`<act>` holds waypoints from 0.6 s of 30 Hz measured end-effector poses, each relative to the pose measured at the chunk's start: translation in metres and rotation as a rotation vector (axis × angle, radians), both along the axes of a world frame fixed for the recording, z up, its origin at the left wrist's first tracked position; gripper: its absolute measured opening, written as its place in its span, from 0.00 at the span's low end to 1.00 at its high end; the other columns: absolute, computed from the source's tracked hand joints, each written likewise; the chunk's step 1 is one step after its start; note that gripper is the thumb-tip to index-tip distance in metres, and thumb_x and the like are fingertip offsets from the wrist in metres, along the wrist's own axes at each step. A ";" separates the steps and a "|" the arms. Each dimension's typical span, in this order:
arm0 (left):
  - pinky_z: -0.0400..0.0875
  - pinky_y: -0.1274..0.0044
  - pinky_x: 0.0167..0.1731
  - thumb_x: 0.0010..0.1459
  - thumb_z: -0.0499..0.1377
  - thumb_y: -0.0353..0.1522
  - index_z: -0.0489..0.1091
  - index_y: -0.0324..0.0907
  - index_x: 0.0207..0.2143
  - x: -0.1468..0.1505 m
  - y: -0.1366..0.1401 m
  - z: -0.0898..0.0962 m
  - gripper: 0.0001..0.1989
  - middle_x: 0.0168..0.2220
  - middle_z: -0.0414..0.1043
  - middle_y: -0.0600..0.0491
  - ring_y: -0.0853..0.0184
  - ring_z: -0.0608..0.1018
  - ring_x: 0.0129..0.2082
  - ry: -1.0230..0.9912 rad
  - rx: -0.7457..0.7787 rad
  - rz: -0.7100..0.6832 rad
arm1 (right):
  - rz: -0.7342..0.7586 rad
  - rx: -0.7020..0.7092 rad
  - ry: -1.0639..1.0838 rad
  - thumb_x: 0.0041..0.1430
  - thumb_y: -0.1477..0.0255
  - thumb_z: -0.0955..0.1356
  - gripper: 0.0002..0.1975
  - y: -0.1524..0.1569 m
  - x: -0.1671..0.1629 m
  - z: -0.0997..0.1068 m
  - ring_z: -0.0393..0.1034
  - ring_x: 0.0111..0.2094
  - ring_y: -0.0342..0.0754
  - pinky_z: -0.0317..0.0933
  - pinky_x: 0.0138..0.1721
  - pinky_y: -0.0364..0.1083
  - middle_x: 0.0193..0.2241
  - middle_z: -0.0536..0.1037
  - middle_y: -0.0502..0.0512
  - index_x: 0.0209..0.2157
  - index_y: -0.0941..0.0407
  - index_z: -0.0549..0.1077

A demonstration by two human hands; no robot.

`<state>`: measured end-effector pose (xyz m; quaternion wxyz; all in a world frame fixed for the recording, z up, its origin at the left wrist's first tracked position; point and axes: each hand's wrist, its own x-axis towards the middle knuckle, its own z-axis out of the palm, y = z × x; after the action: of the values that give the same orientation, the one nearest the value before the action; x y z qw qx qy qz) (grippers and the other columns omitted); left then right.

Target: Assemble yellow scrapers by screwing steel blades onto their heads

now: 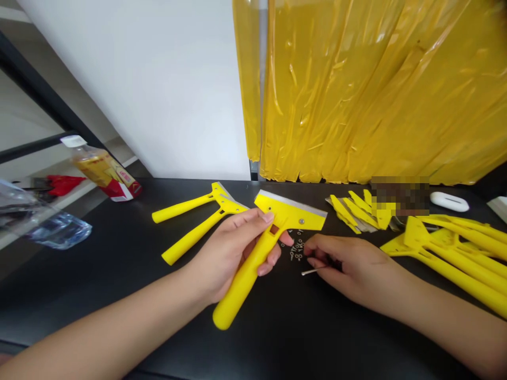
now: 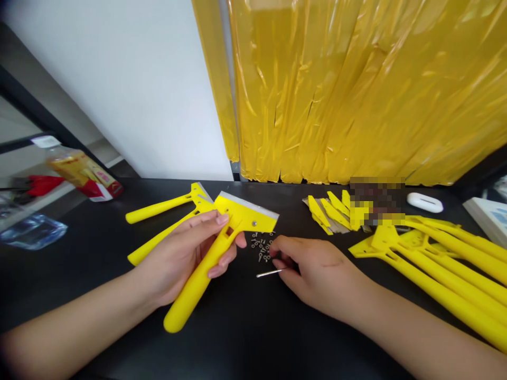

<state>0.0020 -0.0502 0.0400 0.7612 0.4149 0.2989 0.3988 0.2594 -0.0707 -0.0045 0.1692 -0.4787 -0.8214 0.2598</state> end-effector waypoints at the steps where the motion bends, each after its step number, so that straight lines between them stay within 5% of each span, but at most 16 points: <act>1: 0.68 0.83 0.19 0.74 0.60 0.36 0.72 0.37 0.37 0.000 0.001 -0.002 0.12 0.36 0.82 0.44 0.72 0.75 0.22 0.003 -0.002 0.011 | -0.002 0.022 -0.031 0.66 0.76 0.67 0.07 0.001 0.001 -0.001 0.69 0.30 0.44 0.60 0.33 0.44 0.31 0.74 0.46 0.44 0.50 0.74; 12: 0.68 0.83 0.19 0.72 0.62 0.36 0.73 0.38 0.38 0.000 0.003 -0.002 0.11 0.35 0.81 0.45 0.72 0.75 0.22 -0.021 -0.066 0.010 | 0.062 0.086 -0.070 0.68 0.78 0.64 0.09 0.006 -0.005 -0.005 0.77 0.36 0.49 0.66 0.38 0.47 0.38 0.82 0.52 0.42 0.52 0.75; 18: 0.66 0.84 0.18 0.74 0.60 0.37 0.75 0.37 0.39 0.000 -0.002 -0.001 0.13 0.36 0.82 0.45 0.74 0.74 0.21 -0.010 -0.074 -0.106 | -0.102 -0.108 0.225 0.71 0.68 0.67 0.07 0.009 0.000 0.004 0.76 0.37 0.51 0.67 0.38 0.48 0.35 0.82 0.53 0.39 0.51 0.77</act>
<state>0.0015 -0.0521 0.0393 0.7975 0.3998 0.2874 0.3488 0.2590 -0.0620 -0.0001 0.2473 -0.4963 -0.7566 0.3467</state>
